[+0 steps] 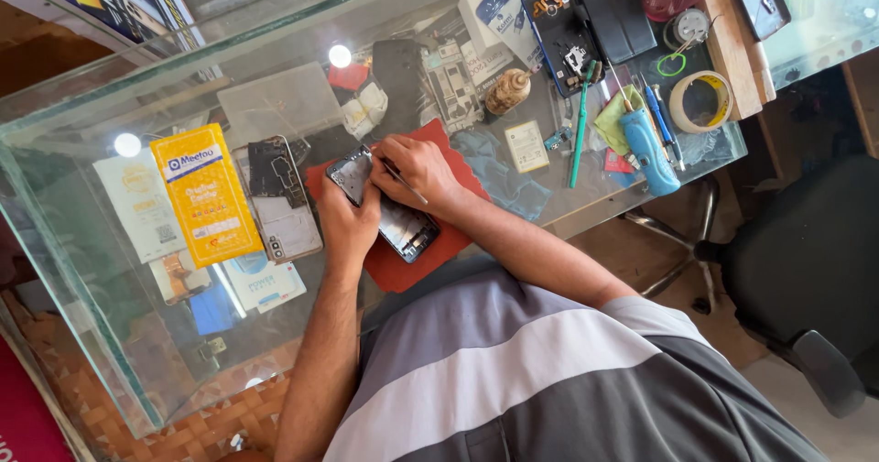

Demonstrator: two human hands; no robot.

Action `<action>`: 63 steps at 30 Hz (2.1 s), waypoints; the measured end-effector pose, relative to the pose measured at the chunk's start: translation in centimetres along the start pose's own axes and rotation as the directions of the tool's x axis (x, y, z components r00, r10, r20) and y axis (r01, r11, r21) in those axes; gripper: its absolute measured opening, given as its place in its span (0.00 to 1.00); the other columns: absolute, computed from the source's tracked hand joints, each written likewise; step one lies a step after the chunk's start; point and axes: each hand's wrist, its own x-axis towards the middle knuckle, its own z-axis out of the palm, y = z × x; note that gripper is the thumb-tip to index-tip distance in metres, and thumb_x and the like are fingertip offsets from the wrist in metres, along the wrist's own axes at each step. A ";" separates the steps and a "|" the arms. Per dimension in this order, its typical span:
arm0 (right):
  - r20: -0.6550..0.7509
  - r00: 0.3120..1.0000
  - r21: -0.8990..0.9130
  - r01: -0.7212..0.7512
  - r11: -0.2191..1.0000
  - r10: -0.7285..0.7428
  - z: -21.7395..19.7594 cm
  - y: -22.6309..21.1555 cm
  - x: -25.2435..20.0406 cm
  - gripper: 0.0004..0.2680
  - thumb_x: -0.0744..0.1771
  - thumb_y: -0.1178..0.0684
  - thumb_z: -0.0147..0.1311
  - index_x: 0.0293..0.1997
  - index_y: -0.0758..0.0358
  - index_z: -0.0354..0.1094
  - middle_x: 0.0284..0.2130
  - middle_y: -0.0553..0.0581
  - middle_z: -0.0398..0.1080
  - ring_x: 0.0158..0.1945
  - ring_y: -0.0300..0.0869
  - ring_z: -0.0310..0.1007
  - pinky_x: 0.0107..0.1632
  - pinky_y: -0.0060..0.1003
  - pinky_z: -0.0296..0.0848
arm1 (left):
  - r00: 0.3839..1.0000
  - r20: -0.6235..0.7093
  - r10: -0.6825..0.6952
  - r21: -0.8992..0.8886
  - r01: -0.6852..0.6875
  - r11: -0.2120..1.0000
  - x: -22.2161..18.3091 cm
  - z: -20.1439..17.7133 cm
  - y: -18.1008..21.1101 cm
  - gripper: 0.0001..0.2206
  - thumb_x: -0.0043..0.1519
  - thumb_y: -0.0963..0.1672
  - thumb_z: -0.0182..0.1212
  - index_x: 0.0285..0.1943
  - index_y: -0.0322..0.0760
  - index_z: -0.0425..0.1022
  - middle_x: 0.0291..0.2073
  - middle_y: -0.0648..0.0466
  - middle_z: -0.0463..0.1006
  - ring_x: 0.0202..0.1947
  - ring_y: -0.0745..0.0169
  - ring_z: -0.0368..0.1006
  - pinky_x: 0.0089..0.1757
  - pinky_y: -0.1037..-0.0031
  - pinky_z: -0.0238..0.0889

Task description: The person uses a metal spudger to pry and separate the screen assembly from the smartphone's frame. They apply liquid adhesive from a bottle to the phone's edges and then use a green plastic tool to spread the adhesive along the perimeter. The person repeatedly pries the edges and spreads adhesive throughout the process.

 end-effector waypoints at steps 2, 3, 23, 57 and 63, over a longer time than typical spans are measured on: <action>0.000 1.000 0.035 0.030 0.999 -0.030 0.0 0.0 0.1 0.06 0.65 0.59 0.59 0.40 0.69 0.68 0.31 0.63 0.73 0.33 0.57 0.75 0.34 0.47 0.73 | 1.000 -0.004 -0.002 0.009 0.002 1.000 0.0 -0.1 0.0 0.14 0.61 0.40 0.64 0.53 0.24 0.72 0.43 0.39 0.82 0.45 0.48 0.82 0.45 0.64 0.73; -0.004 0.998 0.071 0.064 0.995 -0.064 -0.1 0.1 0.3 0.05 0.66 0.59 0.59 0.41 0.69 0.68 0.33 0.62 0.73 0.34 0.56 0.76 0.35 0.46 0.74 | 1.000 -0.003 0.006 0.015 -0.006 1.000 0.0 -0.1 -0.1 0.13 0.61 0.40 0.64 0.53 0.24 0.72 0.43 0.39 0.82 0.45 0.48 0.82 0.45 0.64 0.73; 0.015 1.000 0.056 -0.006 0.998 0.005 0.2 -0.2 0.0 0.03 0.66 0.62 0.59 0.38 0.69 0.68 0.35 0.63 0.76 0.35 0.55 0.78 0.37 0.43 0.75 | 0.998 -0.020 -0.051 -0.022 0.050 0.998 0.0 0.0 0.9 0.13 0.60 0.40 0.62 0.52 0.26 0.71 0.40 0.41 0.83 0.42 0.49 0.84 0.42 0.65 0.74; 0.043 0.997 0.034 -0.060 0.998 0.058 -0.5 0.3 -0.3 0.03 0.67 0.61 0.58 0.38 0.70 0.70 0.32 0.63 0.75 0.30 0.49 0.76 0.33 0.39 0.73 | 0.998 -0.005 -0.055 -0.059 0.054 0.997 0.0 -0.1 1.1 0.12 0.61 0.40 0.62 0.52 0.27 0.72 0.41 0.42 0.84 0.43 0.50 0.84 0.43 0.66 0.75; 0.035 0.995 0.021 -0.090 0.996 0.089 -0.4 0.2 -0.4 0.03 0.67 0.61 0.59 0.38 0.70 0.70 0.29 0.62 0.74 0.28 0.48 0.76 0.32 0.39 0.73 | 0.999 -0.012 -0.049 -0.058 0.048 0.997 0.1 0.0 0.9 0.12 0.61 0.40 0.63 0.52 0.27 0.72 0.41 0.42 0.84 0.43 0.49 0.84 0.43 0.66 0.75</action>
